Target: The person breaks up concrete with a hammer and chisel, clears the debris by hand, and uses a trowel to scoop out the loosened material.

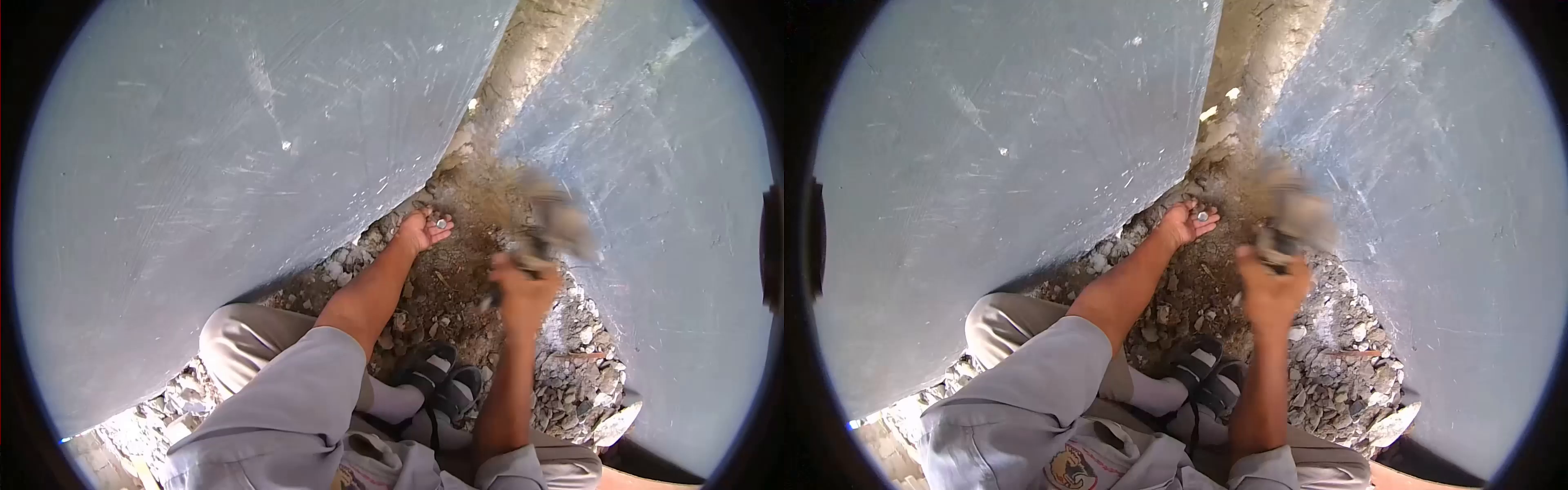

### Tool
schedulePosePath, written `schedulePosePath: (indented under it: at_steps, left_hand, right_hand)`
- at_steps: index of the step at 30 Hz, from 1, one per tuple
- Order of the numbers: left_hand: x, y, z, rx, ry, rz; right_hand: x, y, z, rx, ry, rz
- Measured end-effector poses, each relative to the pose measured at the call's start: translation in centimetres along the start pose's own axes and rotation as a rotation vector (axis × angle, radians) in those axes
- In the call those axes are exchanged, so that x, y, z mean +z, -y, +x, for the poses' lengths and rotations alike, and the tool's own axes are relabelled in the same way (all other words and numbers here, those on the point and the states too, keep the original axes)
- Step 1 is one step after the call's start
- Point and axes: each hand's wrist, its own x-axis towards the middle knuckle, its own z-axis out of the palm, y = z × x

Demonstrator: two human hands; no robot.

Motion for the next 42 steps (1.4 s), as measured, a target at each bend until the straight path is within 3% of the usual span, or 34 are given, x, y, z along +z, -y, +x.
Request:
schedulePosePath:
  at_steps: [2, 3, 4, 6, 9, 10, 11, 12, 13, 14, 16, 17, 19, 20, 21, 22, 23, 24, 25, 26, 28, 30, 32, 33, 34, 35, 37, 39, 40, 41, 42]
  left_hand:
    - [1.7, -1.8, -1.9, 0.115, 0.0, 0.071]
    - [-0.3, 6.1, -2.9, -0.022, -0.048, -0.027]
    - [-0.2, 4.5, -2.5, -0.006, -0.042, -0.005]
    - [-0.1, 1.3, -1.8, 0.023, -0.024, 0.005]
    - [-1.4, 2.0, 1.2, -0.067, -0.018, -0.098]
    - [-4.2, 2.5, 4.3, -0.075, 0.209, -0.154]
    - [-2.5, 0.6, 3.8, -0.019, 0.122, -0.098]
    - [-2.4, 2.3, 1.5, -0.021, -0.005, -0.053]
    - [-0.9, 1.8, 0.6, -0.001, -0.102, 0.023]
    - [-2.5, 1.4, 2.9, -0.039, 0.07, 0.012]
    - [-1.2, 1.6, 0.7, 0.0, -0.012, 0.05]
    - [-0.7, 1.6, 0.0, 0.019, -0.056, 0.069]
    - [-1.2, 1.7, 0.3, 0.016, -0.049, 0.048]
    - [-1.0, 1.6, 0.0, 0.018, -0.042, 0.048]
    - [-0.8, 1.5, -0.4, 0.02, -0.03, 0.05]
    - [-0.6, 1.5, -0.5, 0.014, -0.046, 0.034]
    - [-0.1, 0.5, 0.0, 0.02, -0.033, 0.03]
    - [-0.6, 0.6, 1.0, 0.012, -0.031, 0.021]
    - [-2.2, 1.9, 2.3, -0.011, -0.038, 0.007]
    - [-5.6, 2.1, 8.0, -0.035, 0.135, 0.001]
    - [-4.1, 3.2, 3.4, -0.029, 0.009, 0.012]
    - [-0.6, 1.5, 0.9, -0.009, -0.069, 0.01]
    - [0.0, 1.8, -0.6, 0.023, -0.066, 0.034]
    - [-0.3, 1.8, -0.9, 0.039, -0.073, 0.044]
    - [-1.2, 1.7, 0.4, 0.022, -0.045, 0.037]
    - [-1.5, 1.8, 0.2, 0.022, -0.039, 0.042]
    - [-0.8, 1.5, -0.4, 0.026, -0.007, 0.053]
    - [-2.2, 0.9, 2.8, -0.008, 0.052, 0.011]
    - [-5.9, 2.1, 7.2, -0.058, 0.112, -0.035]
    - [-7.6, 2.3, 9.6, -0.1, 0.178, -0.074]
    - [-2.4, 1.5, 3.0, -0.012, 0.005, 0.048]
  right_hand:
    - [-2.0, 4.3, 1.2, -0.549, -0.072, -0.102]
    - [-2.7, 4.2, 0.9, -0.658, -0.047, -0.017]
    - [-3.5, 4.4, 0.6, -0.767, -0.013, 0.067]
    - [-0.2, -3.2, -0.3, -0.477, -0.295, -0.078]
    - [2.0, -20.4, -3.4, 0.135, 0.23, -0.323]
    - [3.3, -18.9, -2.9, 0.2, 0.204, -0.212]
    - [3.7, -15.8, -2.0, 0.253, 0.202, -0.117]
    - [2.2, -12.5, -3.9, 0.369, 0.179, -0.047]
    - [1.6, -9.4, -3.4, 0.284, 0.128, 0.018]
    - [1.4, -6.1, -2.0, 0.183, 0.091, 0.079]
    - [-0.6, 1.8, -0.7, 0.078, -0.009, 0.04]
    - [-0.7, 5.4, -0.5, -0.134, -0.15, 0.002]
    - [-3.2, 7.1, 1.4, -1.06, -0.021, -0.449]
    - [-2.7, 4.7, 1.2, -1.053, -0.153, -0.289]
    - [-1.2, -0.8, 0.7, -0.731, -0.322, -0.066]
    - [-0.3, -6.9, -0.2, -0.478, -0.281, -0.21]
    - [0.4, -12.8, -1.3, -0.208, -0.017, -0.51]
    - [1.4, -16.8, -2.0, 0.096, 0.284, -0.617]
    - [2.0, -20.2, -2.6, 0.173, 0.332, -0.279]
    - [3.5, -18.4, -1.1, 0.2, 0.275, -0.188]
    - [2.0, -11.9, -3.3, 0.358, 0.167, -0.064]
    - [0.3, -6.8, -0.9, 0.042, 0.076, -0.116]
    - [-2.2, 0.2, 0.2, -0.056, -0.028, -0.187]
    - [-1.9, 3.3, 0.0, -0.189, -0.136, -0.015]
    - [-2.9, 4.2, 1.3, -0.78, -0.117, -0.366]
    - [-1.9, 6.3, 0.9, -0.959, -0.113, -0.293]
    - [-0.3, -2.1, 0.4, -0.701, -0.339, 0.252]
    - [1.4, -12.7, -1.5, -0.079, 0.001, -0.183]
    - [2.4, -17.9, -2.4, 0.139, 0.248, -0.467]
    - [2.4, -17.6, -4.3, 0.216, 0.185, -0.339]
    - [2.9, -17.2, -3.7, 0.25, 0.133, -0.201]
